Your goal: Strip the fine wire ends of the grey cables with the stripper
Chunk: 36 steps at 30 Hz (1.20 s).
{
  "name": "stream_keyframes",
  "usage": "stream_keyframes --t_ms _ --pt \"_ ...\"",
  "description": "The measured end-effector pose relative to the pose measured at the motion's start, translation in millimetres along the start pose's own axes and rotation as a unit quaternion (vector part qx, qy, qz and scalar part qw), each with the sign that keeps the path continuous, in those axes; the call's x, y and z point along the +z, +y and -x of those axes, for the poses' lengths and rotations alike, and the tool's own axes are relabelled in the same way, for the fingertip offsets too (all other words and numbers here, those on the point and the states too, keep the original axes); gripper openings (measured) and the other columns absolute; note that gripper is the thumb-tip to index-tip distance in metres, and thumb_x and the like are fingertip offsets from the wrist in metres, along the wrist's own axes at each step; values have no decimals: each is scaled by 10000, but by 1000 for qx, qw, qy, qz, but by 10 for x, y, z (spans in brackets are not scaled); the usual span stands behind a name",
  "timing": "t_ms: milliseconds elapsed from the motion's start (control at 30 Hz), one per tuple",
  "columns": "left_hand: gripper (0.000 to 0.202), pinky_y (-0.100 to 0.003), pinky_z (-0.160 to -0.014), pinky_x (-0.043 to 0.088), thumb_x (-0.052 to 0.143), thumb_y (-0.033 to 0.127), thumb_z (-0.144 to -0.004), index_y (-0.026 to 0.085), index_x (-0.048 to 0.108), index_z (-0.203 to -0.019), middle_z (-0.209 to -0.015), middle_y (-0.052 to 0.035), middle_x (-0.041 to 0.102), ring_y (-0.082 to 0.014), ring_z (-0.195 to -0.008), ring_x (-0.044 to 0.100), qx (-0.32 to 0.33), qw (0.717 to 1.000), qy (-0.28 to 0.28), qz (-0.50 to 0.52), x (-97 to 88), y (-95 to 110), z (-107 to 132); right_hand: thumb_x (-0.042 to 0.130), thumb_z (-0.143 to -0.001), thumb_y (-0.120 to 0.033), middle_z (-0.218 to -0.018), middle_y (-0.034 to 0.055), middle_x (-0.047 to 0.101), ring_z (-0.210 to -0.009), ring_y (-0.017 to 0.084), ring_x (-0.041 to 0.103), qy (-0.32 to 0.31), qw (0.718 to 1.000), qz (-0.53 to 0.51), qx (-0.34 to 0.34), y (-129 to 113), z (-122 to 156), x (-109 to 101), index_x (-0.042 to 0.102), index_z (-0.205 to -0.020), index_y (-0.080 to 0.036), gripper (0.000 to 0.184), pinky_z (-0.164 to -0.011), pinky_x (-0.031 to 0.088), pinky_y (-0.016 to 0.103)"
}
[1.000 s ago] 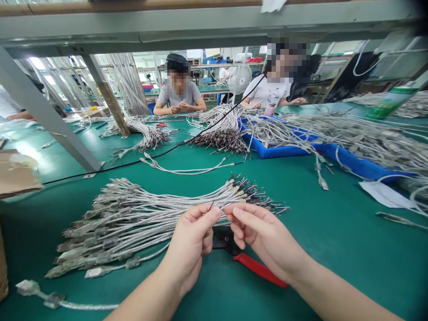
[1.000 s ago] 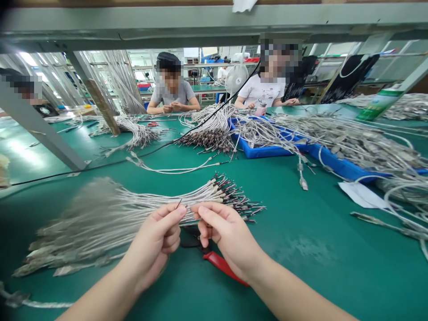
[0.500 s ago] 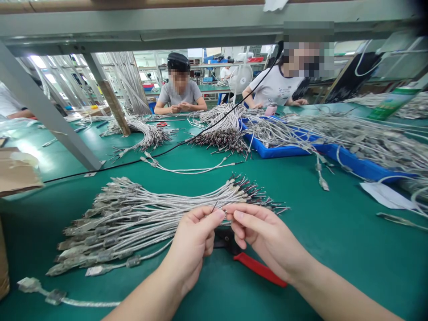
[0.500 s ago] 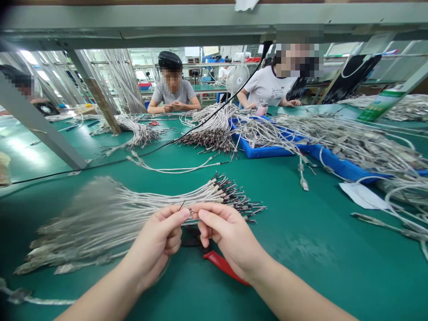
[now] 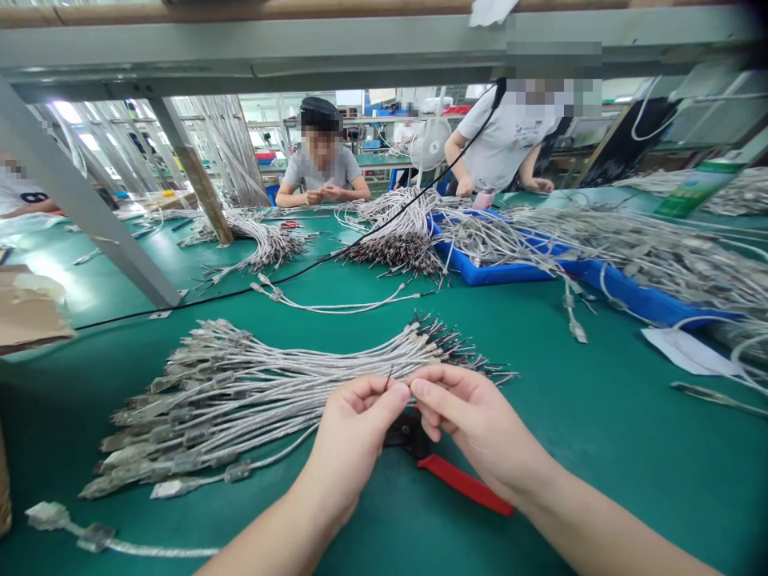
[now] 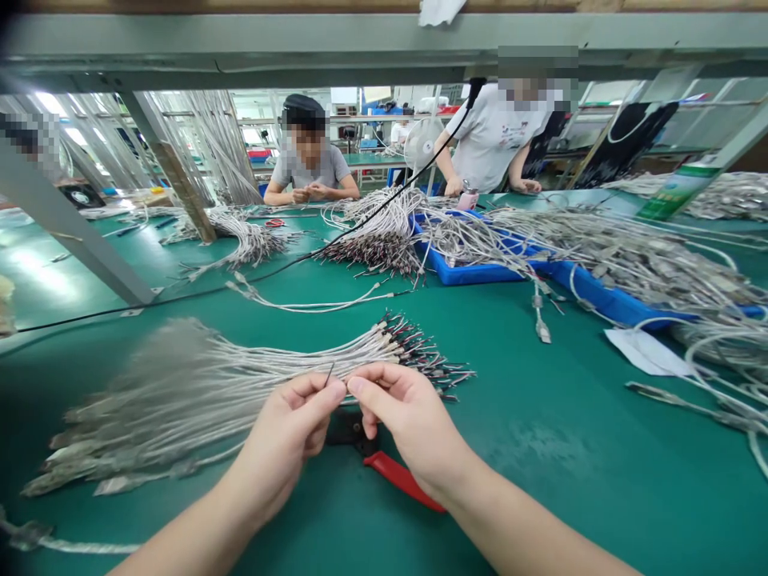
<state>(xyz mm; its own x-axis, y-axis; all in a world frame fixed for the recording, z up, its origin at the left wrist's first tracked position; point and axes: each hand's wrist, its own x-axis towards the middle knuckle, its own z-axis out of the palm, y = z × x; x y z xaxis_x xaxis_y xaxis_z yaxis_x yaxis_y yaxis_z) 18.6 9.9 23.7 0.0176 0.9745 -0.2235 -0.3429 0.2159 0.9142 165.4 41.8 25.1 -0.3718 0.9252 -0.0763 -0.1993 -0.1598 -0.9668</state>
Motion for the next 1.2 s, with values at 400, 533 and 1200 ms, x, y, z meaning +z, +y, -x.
stream_keyframes --t_ms 400,533,1200 --pt "484 -198 -405 114 643 596 -769 113 652 -729 -489 84 288 -47 -440 170 4 991 -88 -97 -19 66 5 748 -790 -370 -512 -42 494 -496 100 412 -1 1000 17 13 -73 -24 -40 680 -751 -146 237 -472 333 217" --pt "374 -161 -405 162 667 509 -795 148 603 -866 -480 108 325 -37 -423 185 9 995 -76 -71 -22 54 -2 756 -771 -381 -502 -50 476 -475 92 384 6 999 17 31 -73 -35 -48 674 -767 -144 251 -458 315 214" --pt "191 -190 -590 380 699 220 -781 128 635 -626 -793 -8 507 -86 -650 446 87 996 -4 16 -15 110 -8 661 -875 -426 -552 -4 589 -502 112 487 -102 992 3 75 111 16 96 674 -935 -153 280 -505 401 211"
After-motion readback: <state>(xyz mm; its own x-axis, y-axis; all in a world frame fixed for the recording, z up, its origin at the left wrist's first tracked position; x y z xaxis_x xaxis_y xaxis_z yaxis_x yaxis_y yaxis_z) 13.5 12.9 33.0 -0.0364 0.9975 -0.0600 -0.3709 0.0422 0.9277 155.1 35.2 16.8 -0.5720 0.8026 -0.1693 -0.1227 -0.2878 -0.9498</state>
